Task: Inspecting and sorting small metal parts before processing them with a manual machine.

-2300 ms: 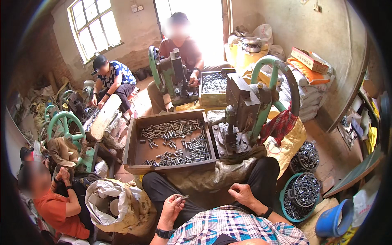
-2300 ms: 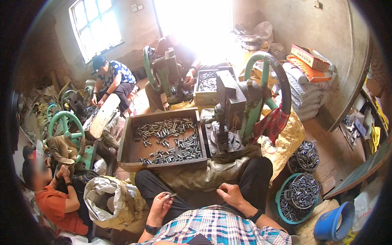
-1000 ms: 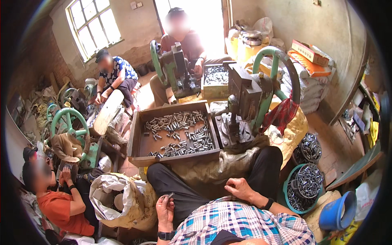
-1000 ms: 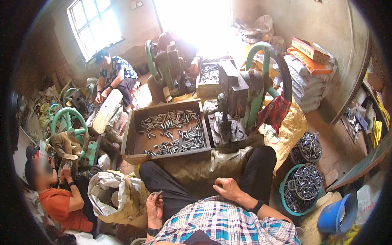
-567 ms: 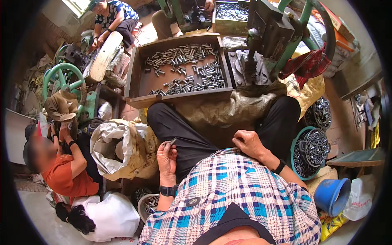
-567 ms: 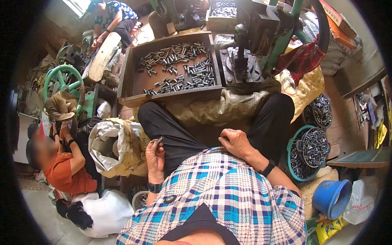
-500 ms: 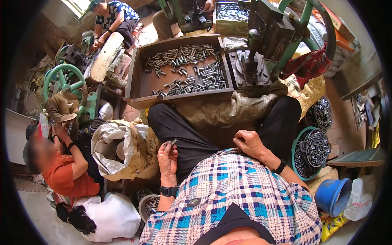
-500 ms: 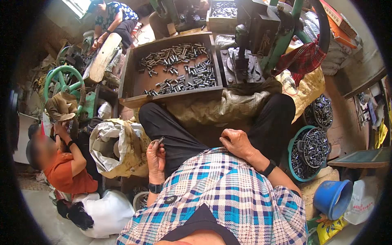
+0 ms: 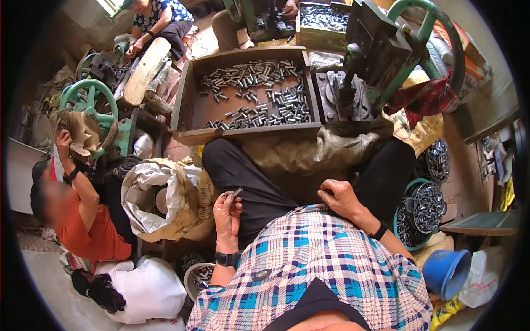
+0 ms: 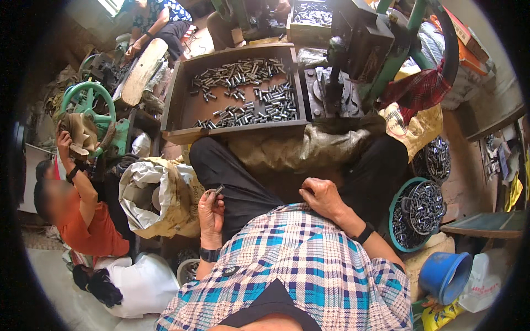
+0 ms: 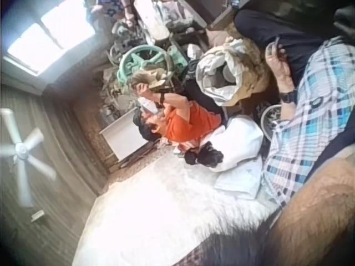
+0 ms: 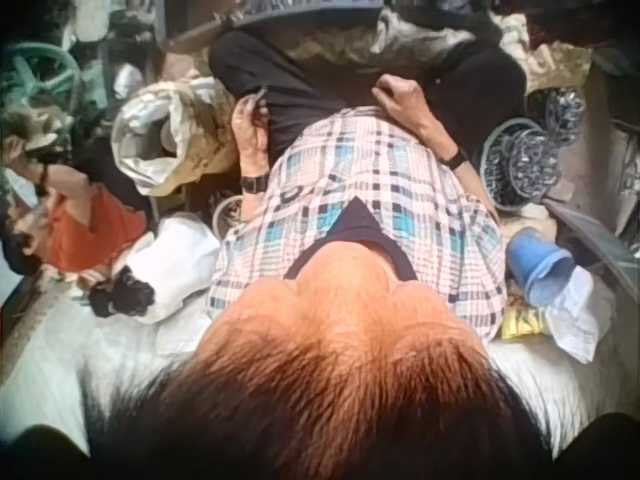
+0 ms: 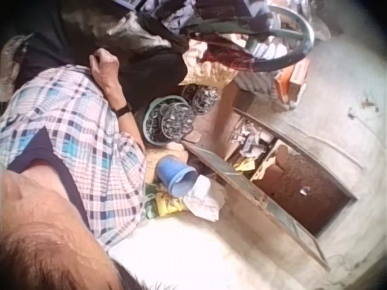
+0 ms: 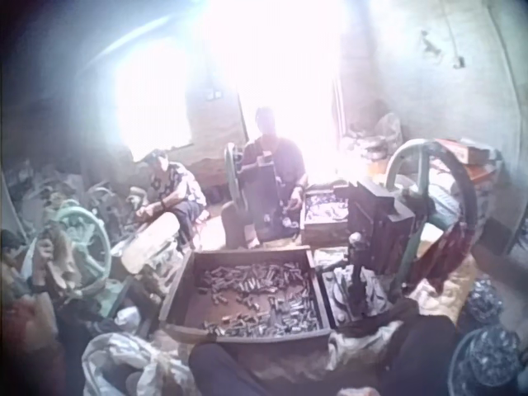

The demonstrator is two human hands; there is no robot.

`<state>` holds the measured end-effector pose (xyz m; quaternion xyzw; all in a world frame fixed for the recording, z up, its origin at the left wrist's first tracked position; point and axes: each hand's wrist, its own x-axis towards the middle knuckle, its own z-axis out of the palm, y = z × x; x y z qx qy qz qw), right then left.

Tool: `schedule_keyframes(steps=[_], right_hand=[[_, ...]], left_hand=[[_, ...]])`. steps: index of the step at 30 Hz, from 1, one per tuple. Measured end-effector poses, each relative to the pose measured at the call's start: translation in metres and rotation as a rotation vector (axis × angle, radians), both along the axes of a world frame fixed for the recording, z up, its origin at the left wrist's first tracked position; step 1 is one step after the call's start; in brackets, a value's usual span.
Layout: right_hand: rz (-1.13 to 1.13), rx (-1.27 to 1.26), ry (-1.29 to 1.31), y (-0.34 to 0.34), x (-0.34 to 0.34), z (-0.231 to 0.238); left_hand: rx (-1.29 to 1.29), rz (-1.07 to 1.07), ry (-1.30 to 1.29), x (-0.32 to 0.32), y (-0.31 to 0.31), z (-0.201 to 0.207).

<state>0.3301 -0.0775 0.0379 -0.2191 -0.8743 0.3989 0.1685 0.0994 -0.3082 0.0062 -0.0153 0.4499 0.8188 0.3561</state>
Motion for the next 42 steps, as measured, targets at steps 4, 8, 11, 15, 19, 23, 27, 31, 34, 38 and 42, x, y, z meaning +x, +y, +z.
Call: schedule_keyframes(steps=[4,8,11,15,19,23,27,31,34,38,42], right_hand=[[-0.011,-0.068,0.013,0.006,0.001,-0.009],[-0.004,-0.105,0.003,0.024,-0.001,-0.014],[-0.055,-0.183,0.021,0.037,0.0,-0.023],[-0.035,-0.307,-0.008,0.047,0.001,-0.027],[-0.04,-0.329,0.039,0.053,0.007,-0.032],[-0.078,-0.435,0.036,0.055,0.01,-0.03],[-0.069,-0.591,-0.033,0.05,0.004,-0.024],[0.194,-0.311,0.117,0.042,-0.034,-0.008],[0.321,-0.26,0.083,0.032,-0.081,0.011],[0.435,-0.579,0.112,-0.02,-0.133,0.006],[0.615,-0.625,-0.031,-0.062,-0.158,0.024]], left_hand=[[-0.017,-0.017,0.003,-0.002,-0.001,-0.003],[-0.079,-0.007,0.0,0.0,0.004,0.003],[-0.157,0.036,0.027,0.003,0.008,0.004],[-0.172,0.021,0.018,0.007,0.009,0.009],[-0.204,0.039,0.004,0.01,0.015,0.014],[-0.218,0.077,0.022,0.011,0.019,0.016],[-0.171,0.074,0.025,0.013,0.014,0.014],[-0.131,0.104,0.014,0.024,0.009,0.018],[-0.057,0.076,0.031,0.028,0.004,0.03],[0.012,0.041,0.056,0.036,-0.004,0.054],[0.019,0.036,0.066,0.041,-0.017,0.06]])
